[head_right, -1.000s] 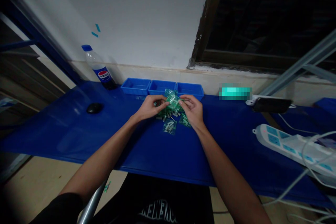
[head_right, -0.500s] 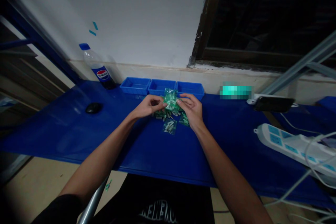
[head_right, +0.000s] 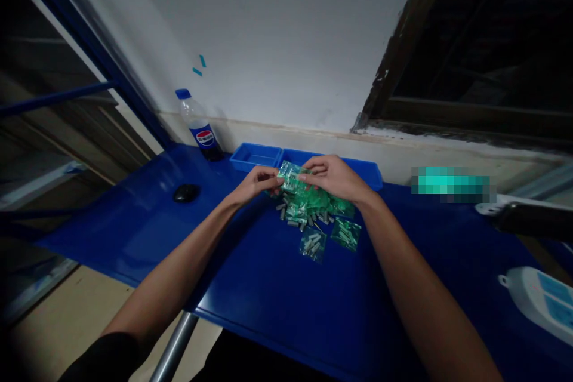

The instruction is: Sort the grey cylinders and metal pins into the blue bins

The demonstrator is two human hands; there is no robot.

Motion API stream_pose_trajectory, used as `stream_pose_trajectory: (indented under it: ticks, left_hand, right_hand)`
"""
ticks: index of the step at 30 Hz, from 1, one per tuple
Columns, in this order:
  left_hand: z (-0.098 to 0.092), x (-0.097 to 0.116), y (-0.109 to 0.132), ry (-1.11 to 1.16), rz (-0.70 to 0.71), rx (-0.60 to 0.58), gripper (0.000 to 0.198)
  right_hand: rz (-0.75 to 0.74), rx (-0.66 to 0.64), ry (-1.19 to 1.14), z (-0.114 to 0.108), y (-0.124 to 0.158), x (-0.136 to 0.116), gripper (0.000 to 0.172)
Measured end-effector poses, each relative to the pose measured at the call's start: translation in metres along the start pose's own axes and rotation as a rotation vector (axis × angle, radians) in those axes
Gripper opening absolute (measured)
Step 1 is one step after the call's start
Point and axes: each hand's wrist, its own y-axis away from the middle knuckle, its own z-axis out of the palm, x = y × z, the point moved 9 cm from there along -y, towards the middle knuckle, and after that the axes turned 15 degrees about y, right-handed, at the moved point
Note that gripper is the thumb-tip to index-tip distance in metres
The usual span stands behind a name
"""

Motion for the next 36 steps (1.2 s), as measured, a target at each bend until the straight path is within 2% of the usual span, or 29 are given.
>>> stream_pose_trajectory:
  ticks: [2, 4, 8, 13, 16, 18, 20, 23, 25, 28, 30, 33, 36]
  left_hand:
    - [-0.006, -0.009, 0.002, 0.148, -0.03, 0.024, 0.046]
    - [-0.012, -0.015, 0.004, 0.267, -0.025, 0.062, 0.05]
    - [-0.028, -0.018, 0.004, 0.405, 0.044, 0.182, 0.045]
    - [-0.065, -0.018, 0.005, 0.427, 0.175, 0.445, 0.043]
    - [-0.07, -0.027, 0.004, 0.376, 0.094, 0.513, 0.052]
    - [-0.064, -0.03, 0.003, 0.315, 0.037, 0.498, 0.06]
    - [-0.053, -0.029, 0.003, 0.229, 0.033, 0.468, 0.064]
    - [-0.029, -0.027, 0.004, 0.072, 0.061, 0.4, 0.065]
    - [-0.014, -0.025, 0.006, -0.053, 0.085, 0.372, 0.063]
    - [0.011, -0.018, 0.01, -0.348, 0.153, 0.297, 0.053]
    - [0.025, -0.014, 0.011, -0.473, 0.196, 0.227, 0.049]
    - [0.036, -0.01, 0.012, -0.545, 0.242, 0.177, 0.047]
    - [0.041, -0.009, 0.012, -0.555, 0.259, 0.162, 0.046]
  right_hand:
    - [0.006, -0.037, 0.008, 0.005, -0.01, -0.004, 0.027]
    - [0.051, -0.021, 0.02, 0.008, -0.016, -0.001, 0.027]
    - [0.136, 0.043, 0.056, 0.007, -0.012, 0.013, 0.028]
    - [0.134, 0.124, 0.191, -0.017, 0.007, 0.027, 0.029]
    - [0.104, 0.17, 0.371, -0.034, 0.017, 0.026, 0.026]
    - [0.074, 0.216, 0.527, -0.04, 0.02, 0.019, 0.025]
    - [0.045, 0.222, 0.647, -0.037, 0.02, 0.013, 0.029]
    - [-0.012, 0.156, 0.751, -0.025, 0.017, 0.01, 0.036]
    - [-0.011, 0.112, 0.828, -0.023, 0.017, 0.014, 0.031]
    - [0.066, 0.015, 0.943, -0.029, 0.022, 0.028, 0.02]
    - [0.117, -0.084, 1.001, -0.03, 0.029, 0.037, 0.023]
    - [0.225, -0.206, 1.08, -0.027, 0.037, 0.049, 0.033]
    - [0.302, -0.265, 1.107, -0.021, 0.037, 0.06, 0.033]
